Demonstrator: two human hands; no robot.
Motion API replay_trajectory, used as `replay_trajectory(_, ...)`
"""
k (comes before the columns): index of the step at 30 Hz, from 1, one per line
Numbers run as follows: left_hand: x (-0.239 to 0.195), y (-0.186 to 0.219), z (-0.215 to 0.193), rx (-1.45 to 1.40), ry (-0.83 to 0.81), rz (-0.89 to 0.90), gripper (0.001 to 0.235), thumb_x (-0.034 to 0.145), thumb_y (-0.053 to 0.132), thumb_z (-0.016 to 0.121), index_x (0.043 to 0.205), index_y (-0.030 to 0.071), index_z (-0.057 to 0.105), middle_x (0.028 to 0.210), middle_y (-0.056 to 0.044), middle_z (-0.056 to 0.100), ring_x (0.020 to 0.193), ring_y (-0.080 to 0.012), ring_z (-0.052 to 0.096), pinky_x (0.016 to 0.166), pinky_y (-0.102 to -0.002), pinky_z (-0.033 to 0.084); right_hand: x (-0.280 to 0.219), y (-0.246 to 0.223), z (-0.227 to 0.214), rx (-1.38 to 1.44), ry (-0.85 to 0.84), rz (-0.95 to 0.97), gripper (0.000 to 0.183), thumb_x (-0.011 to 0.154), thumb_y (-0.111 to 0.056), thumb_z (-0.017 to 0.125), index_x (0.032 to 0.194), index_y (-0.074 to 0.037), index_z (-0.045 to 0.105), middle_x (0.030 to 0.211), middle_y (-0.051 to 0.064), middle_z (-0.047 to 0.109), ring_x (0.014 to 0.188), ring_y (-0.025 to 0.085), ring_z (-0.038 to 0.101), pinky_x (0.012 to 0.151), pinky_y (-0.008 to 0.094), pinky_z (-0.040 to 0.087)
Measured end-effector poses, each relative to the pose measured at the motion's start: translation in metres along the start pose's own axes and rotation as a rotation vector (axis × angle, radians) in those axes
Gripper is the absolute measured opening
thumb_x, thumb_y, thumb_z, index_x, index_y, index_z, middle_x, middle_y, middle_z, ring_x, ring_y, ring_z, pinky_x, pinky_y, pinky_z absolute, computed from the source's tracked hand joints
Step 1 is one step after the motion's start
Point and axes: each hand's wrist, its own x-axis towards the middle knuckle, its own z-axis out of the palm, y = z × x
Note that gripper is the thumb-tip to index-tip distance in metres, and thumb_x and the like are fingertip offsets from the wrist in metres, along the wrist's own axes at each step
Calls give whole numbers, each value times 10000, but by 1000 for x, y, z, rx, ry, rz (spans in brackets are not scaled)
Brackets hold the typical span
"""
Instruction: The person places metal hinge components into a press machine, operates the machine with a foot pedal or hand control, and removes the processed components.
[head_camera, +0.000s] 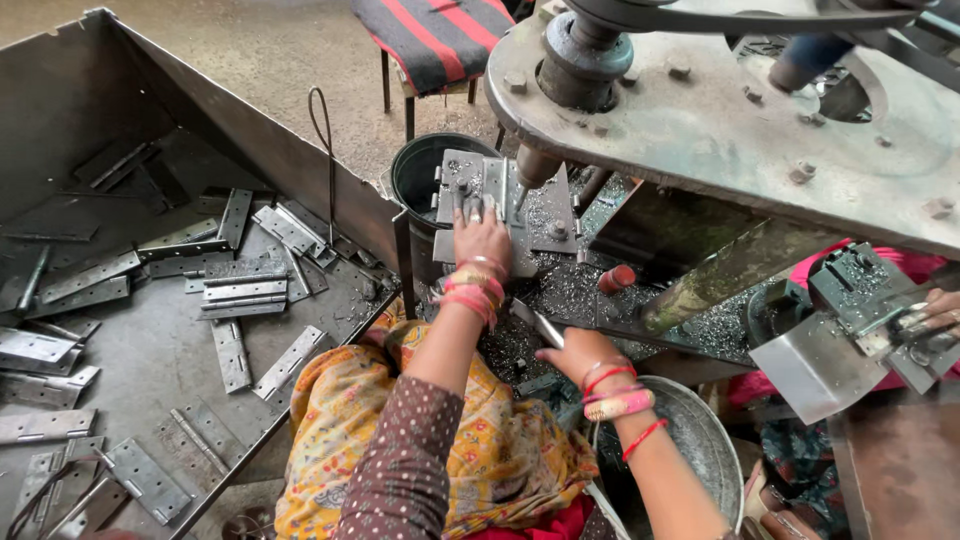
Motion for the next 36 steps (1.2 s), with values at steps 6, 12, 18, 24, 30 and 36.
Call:
replay_trajectory(6,23,-10,0,72,165,29,423,952,205,481,1282,30,679,1508,-155,511,1419,-304,447,1207,-540,194,-40,-5,50,201,119,57,558,818,-557,734,990,-30,666,893,236,723,874,453,705,755,527,549)
replay_trajectory(12,16,-12,-2,58,79,65,363,975,193,460,1171,96,750,1453,-149,566,1426,-311,474,1243,-534,164,-35,0,51,214,19,95,587,825,-604,716,986,-43,656,975,228,725,950,447,688,813,508,543)
replay_trajectory(18,-32,-7,-23,34,95,155,310,973,188,484,1082,100,761,1317,-143,632,1076,-307,701,1254,-543,153,-31,-22,-11,409,489,18,563,860,-539,680,1173,-79,592,1048,121,721,876,321,729,771,445,565)
replay_trajectory(24,-132,15,-27,44,584,202,302,922,201,567,1138,66,729,1202,-122,623,1269,-300,599,1239,-567,224,-41,-34,-21,482,777,-32,714,897,-505,716,1351,-10,472,1299,215,570,1038,318,696,829,418,582)
replay_trajectory(30,-116,-6,-24,-20,628,399,212,1012,247,610,1142,78,621,1344,-105,597,1376,-306,517,1209,-656,296,-43,-34,-17,562,811,-49,751,906,-469,719,1407,-4,407,1301,210,561,1064,298,688,845,403,588)
replay_trajectory(36,-92,-9,-13,94,517,278,365,821,190,588,1134,54,715,1358,-96,619,1358,-300,540,1073,-644,330,-41,-33,-20,555,785,-64,761,908,-479,708,1404,10,400,1298,211,557,1063,302,687,813,392,609)
